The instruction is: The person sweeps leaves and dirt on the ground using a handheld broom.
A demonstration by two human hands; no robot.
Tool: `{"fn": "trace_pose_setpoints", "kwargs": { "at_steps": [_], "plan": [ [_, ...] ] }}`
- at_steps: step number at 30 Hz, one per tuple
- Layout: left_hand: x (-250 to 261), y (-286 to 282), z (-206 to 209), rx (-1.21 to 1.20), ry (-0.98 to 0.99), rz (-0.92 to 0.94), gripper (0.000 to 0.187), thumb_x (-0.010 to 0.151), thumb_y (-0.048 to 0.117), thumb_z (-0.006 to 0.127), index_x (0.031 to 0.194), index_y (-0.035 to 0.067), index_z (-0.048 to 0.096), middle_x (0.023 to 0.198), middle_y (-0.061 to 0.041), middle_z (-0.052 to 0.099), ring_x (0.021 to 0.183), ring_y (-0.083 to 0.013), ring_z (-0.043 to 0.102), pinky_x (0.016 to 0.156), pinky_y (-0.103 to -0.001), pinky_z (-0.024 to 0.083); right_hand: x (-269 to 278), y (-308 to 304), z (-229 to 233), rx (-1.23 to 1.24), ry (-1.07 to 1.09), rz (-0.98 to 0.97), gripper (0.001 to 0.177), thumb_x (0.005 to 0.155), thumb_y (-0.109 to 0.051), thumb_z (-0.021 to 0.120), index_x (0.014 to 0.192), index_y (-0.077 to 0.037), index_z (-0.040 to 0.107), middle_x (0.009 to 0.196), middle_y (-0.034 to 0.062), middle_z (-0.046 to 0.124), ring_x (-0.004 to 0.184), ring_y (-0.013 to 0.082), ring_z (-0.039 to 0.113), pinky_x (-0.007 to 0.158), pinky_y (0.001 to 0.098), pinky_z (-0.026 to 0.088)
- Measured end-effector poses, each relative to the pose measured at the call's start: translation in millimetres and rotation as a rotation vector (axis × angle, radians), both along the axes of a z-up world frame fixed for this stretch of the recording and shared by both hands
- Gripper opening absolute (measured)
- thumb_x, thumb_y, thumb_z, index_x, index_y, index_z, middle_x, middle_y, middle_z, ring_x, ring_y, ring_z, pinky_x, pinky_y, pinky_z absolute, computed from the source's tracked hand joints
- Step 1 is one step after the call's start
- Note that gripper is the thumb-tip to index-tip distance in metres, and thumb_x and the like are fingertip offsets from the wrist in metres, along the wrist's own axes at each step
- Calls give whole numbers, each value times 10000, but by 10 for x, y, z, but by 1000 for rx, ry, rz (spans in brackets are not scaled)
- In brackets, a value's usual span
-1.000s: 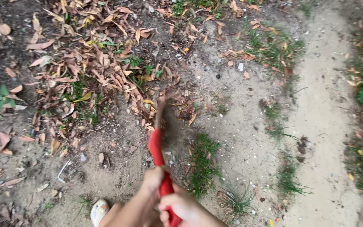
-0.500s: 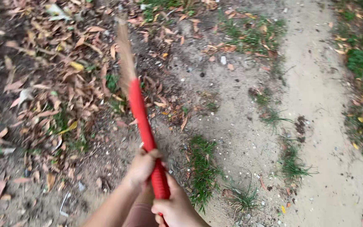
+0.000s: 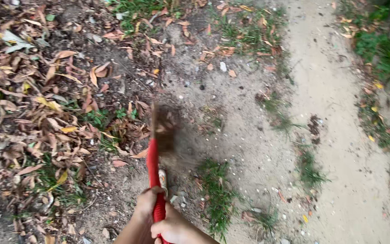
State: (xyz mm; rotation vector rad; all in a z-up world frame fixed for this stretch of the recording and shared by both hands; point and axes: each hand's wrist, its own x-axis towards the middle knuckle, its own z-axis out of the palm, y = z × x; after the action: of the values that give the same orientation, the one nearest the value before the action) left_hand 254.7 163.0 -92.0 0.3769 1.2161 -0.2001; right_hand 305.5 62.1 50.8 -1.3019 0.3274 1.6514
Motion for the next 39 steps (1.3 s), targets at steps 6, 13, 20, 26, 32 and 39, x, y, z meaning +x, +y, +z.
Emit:
{"fn": "trace_pose_setpoints", "kwargs": {
  "at_steps": [6, 13, 20, 26, 32, 39],
  "plan": [
    [526, 1077, 1072, 572, 152, 271, 274, 879, 14, 593, 1131, -5, 489, 795, -121, 590, 615, -248, 600, 546, -402, 536, 797, 758, 492, 159, 50, 247, 964, 768, 77, 546, 1634, -283, 322, 728, 33, 525, 456, 96, 516, 389, 277, 431],
    [1156, 1515, 1626, 503, -136, 242, 312, 839, 0, 598, 1101, 26, 430, 774, -97, 566, 587, -223, 595, 540, -400, 560, 1107, 1009, 628, 166, -278, 292, 1087, 735, 73, 594, 1692, -261, 199, 806, 51, 586, 545, 94, 568, 479, 272, 463],
    [1745, 1462, 585, 28, -195, -45, 118, 834, 45, 638, 910, -26, 582, 700, -143, 604, 595, -250, 597, 576, -401, 542, 1545, 1425, 530, -2, -560, 135, 1027, 654, 68, 685, 1571, -168, 286, 859, 82, 619, 607, 138, 648, 530, 293, 499],
    [1887, 1613, -348, 123, 106, 157, 203, 857, 102, 687, 946, -66, 617, 709, -135, 631, 599, -268, 572, 567, -390, 484, 2267, 2016, 496, -131, -248, 367, 807, 733, 46, 677, 1482, -99, 413, 941, 104, 634, 520, 180, 647, 447, 311, 520],
    [2289, 2122, 387, 470, 154, 621, 171, 873, 71, 629, 985, -21, 539, 739, -140, 602, 601, -253, 602, 566, -381, 511, 2959, 2363, 208, 161, 129, 533, 893, 726, 80, 539, 1539, -244, 364, 802, 53, 570, 445, 113, 529, 386, 266, 397],
    [3100, 2465, 855, 573, -9, 559, 242, 850, 42, 591, 1047, 57, 452, 724, -97, 568, 574, -238, 605, 524, -375, 530, 3638, 2319, 217, 235, 58, 460, 1018, 742, 75, 560, 1690, -195, 306, 765, 31, 552, 481, 86, 528, 429, 243, 406]
  ]
}}
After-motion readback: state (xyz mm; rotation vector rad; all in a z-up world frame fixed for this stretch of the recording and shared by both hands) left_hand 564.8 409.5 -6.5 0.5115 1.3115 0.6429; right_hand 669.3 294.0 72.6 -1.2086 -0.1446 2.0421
